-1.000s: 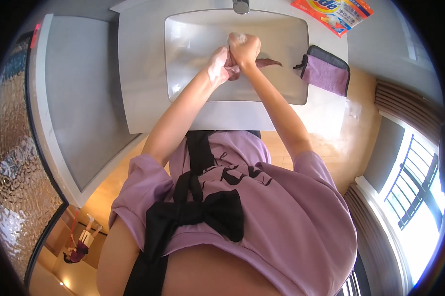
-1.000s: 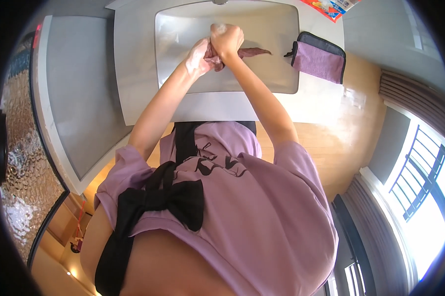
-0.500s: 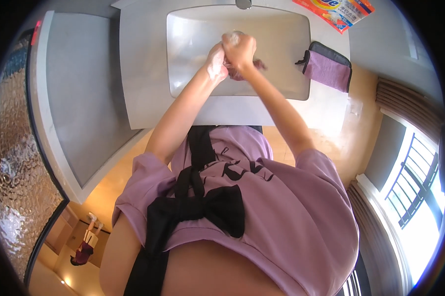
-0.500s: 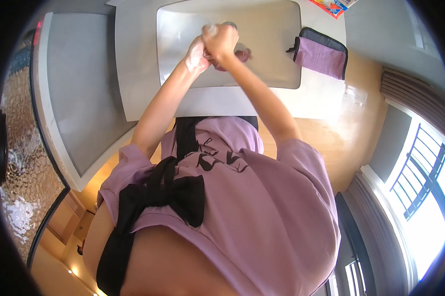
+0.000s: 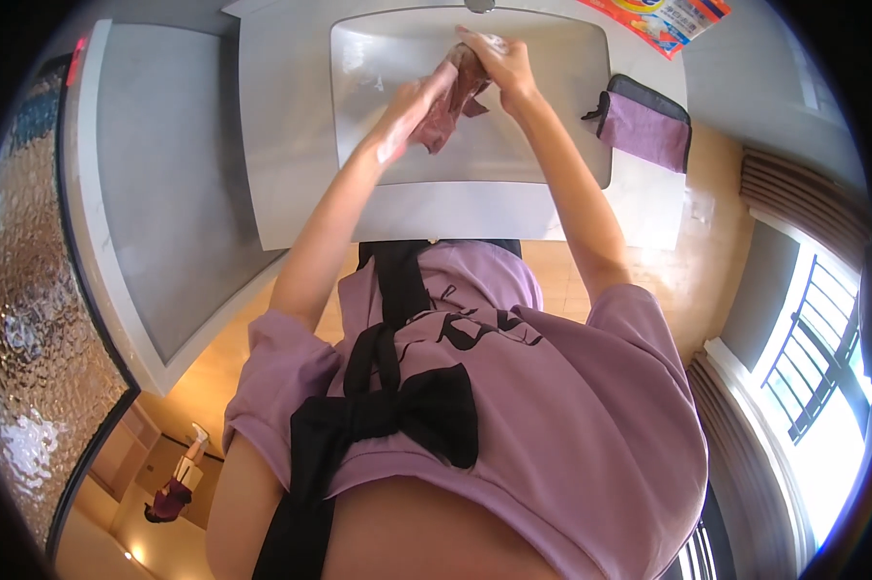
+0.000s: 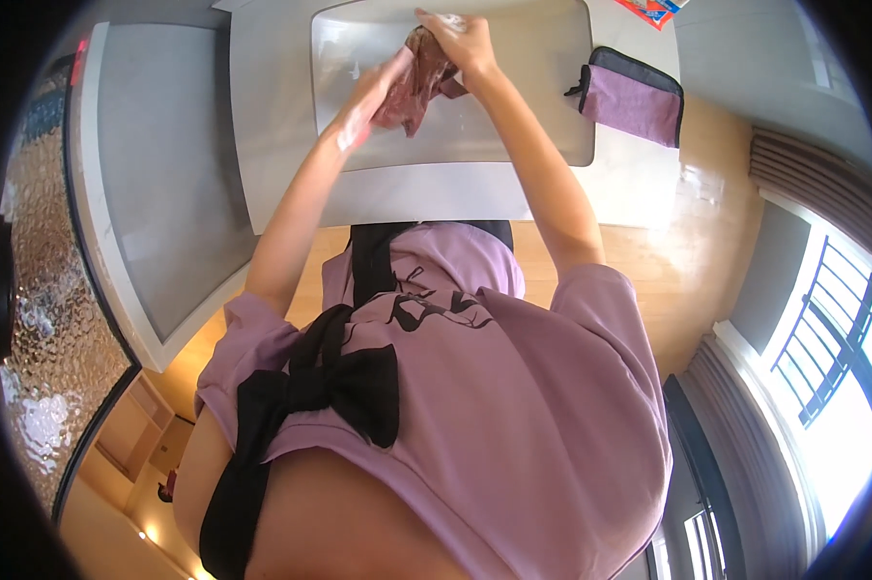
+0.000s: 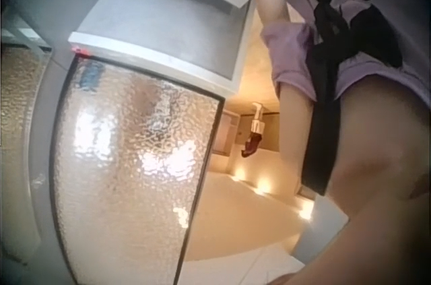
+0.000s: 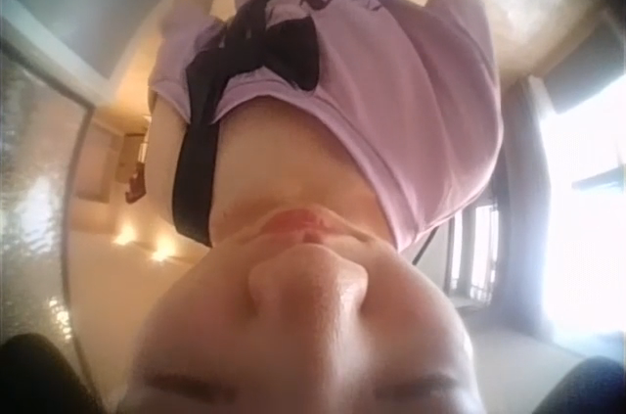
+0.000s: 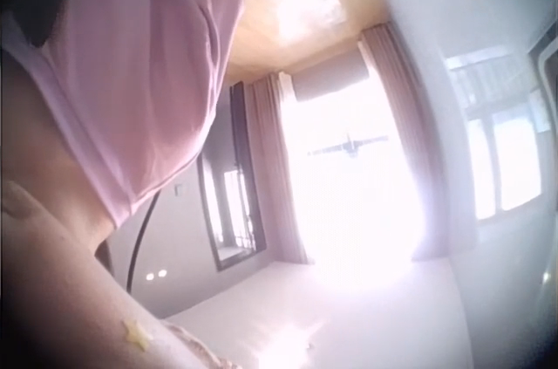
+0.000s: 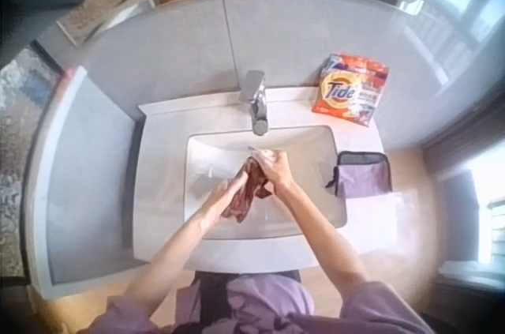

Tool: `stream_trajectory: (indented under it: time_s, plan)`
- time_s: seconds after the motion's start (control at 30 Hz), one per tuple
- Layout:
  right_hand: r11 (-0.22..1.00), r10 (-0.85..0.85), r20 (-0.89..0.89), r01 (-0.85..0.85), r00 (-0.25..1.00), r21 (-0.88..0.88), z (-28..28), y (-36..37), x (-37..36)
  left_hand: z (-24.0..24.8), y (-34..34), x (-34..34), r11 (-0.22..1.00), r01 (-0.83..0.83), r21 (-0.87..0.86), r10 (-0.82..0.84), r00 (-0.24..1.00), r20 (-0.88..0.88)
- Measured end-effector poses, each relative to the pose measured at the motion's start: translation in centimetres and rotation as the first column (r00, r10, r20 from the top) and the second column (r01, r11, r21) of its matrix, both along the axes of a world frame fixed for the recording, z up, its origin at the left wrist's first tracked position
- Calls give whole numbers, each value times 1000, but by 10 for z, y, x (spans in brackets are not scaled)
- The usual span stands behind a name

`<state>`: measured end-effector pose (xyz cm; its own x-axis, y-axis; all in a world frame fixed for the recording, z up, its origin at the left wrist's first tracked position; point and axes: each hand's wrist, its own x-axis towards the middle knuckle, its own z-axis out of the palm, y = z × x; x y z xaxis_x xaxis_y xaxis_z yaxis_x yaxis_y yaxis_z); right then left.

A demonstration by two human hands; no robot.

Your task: The person washes a garment in a sink by scrubbing, lathering, and rinsing it under running water by hand.

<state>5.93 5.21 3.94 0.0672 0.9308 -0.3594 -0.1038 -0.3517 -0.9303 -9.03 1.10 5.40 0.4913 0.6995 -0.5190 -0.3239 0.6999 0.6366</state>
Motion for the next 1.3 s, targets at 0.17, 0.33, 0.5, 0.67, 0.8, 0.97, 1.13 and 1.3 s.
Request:
stream_trajectory:
  time_s: [0.17,0.33,0.5,0.67,0.8,0.97,1.13,1.3]
  plan:
    - [903,428,-130,-430,894,14,46,-14,26,-29,10,-16,731,554,400,-126,684,-718]
    - [936,304,149,-325,941,138,39,-7,54,-22,24,-33,776,406,483,-83,825,-559]
    - [903,268,620,-417,738,106,20,-3,86,-39,25,-36,958,-36,285,18,998,64]
    - [841,314,432,-459,845,286,-6,-8,59,-50,11,-17,985,-87,152,90,996,-16]
    - [879,463,54,-466,885,99,33,-23,47,-71,-2,2,870,288,399,-35,845,-533]
    - [831,548,-141,-518,824,203,44,-27,53,-61,-2,7,937,296,184,-259,945,-201]
    - [992,128,-126,-125,984,27,17,-15,78,-56,-3,14,958,190,216,-125,951,-283]
    - [993,-56,-23,58,998,104,-7,-33,39,-49,-12,25,965,-194,178,238,931,-276]
